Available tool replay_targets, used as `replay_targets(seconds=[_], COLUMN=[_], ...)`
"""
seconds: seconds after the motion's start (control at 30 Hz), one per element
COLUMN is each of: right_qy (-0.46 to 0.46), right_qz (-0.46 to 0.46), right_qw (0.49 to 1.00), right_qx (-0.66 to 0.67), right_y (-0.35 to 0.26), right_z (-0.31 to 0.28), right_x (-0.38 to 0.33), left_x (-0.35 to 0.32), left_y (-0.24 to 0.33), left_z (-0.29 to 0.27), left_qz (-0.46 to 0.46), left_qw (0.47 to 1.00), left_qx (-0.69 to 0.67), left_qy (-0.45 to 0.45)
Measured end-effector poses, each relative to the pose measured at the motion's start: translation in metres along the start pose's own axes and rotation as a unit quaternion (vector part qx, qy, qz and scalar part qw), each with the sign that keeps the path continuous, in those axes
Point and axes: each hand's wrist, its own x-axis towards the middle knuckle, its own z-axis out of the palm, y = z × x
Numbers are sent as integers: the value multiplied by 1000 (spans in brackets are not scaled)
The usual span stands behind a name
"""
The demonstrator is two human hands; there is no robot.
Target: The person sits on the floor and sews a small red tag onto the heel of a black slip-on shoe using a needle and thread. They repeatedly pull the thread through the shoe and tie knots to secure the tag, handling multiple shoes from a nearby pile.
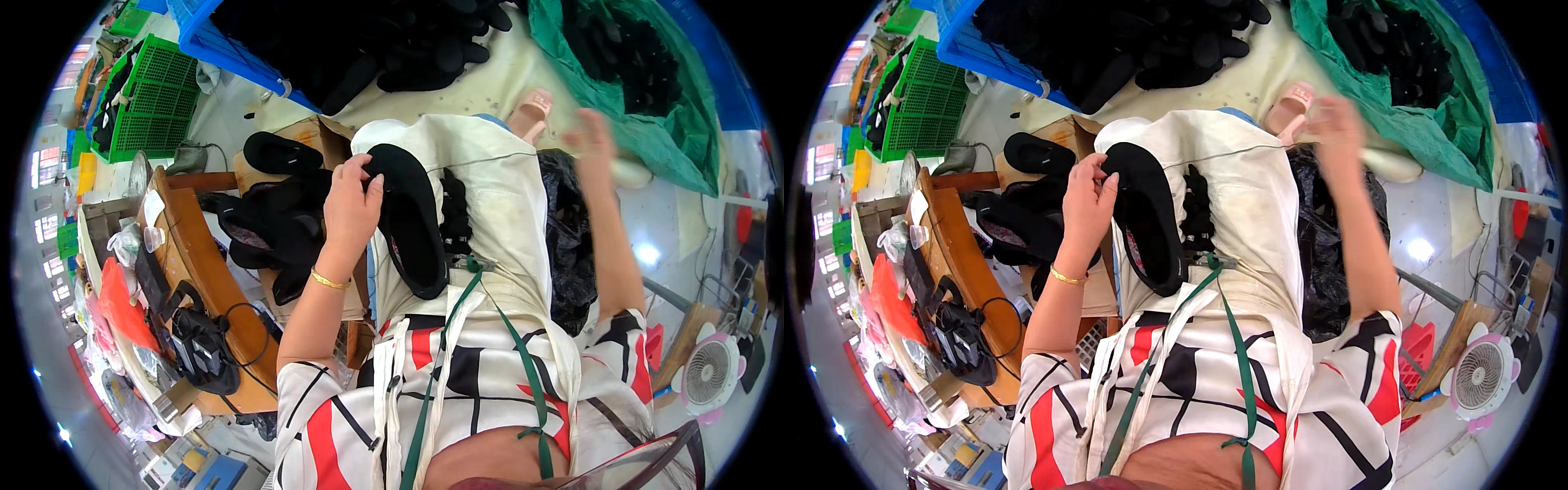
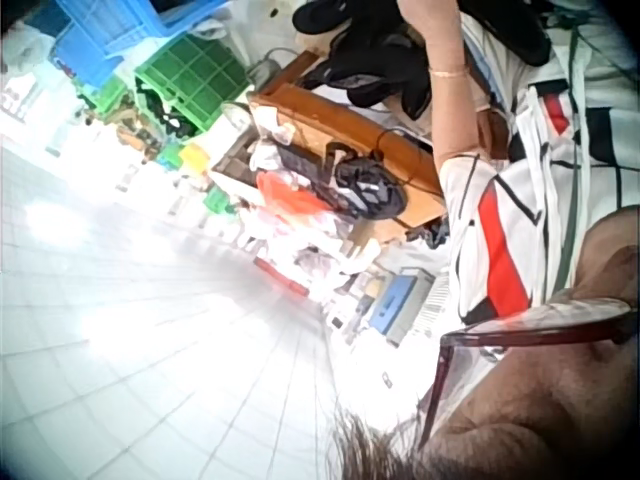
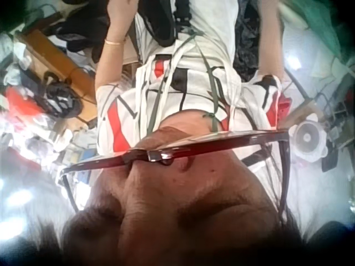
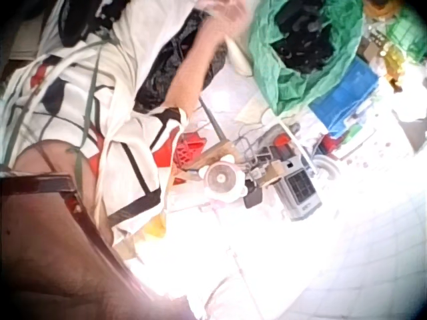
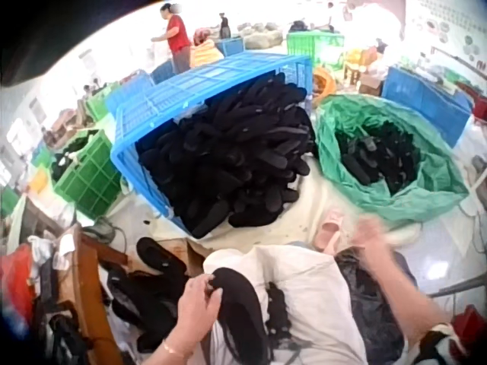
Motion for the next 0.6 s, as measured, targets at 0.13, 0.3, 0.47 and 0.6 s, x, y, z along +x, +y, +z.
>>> replay_targets(seconds=[0.13,0.3,0.47,0.6], right_qy=[-304,-318,-287,-187], right_qz=[-108,-340,-366,-184], right_qw=[939,856,833,964], right_qx=[-120,-226,-299,-55], right_y=[-34,-37,-38,-66], right_z=[107,154,163,188], right_x=[-55,-61,-52,-52], left_x=[-5,-16,-19,-19], left_y=[7,12,13,1], left_z=[-12,-15,-8,5], left_qz=[182,117,50,14], left_qw=[961,973,988,995], left_qx=[201,179,125,69], left_qy=[-52,-83,-78,-63])
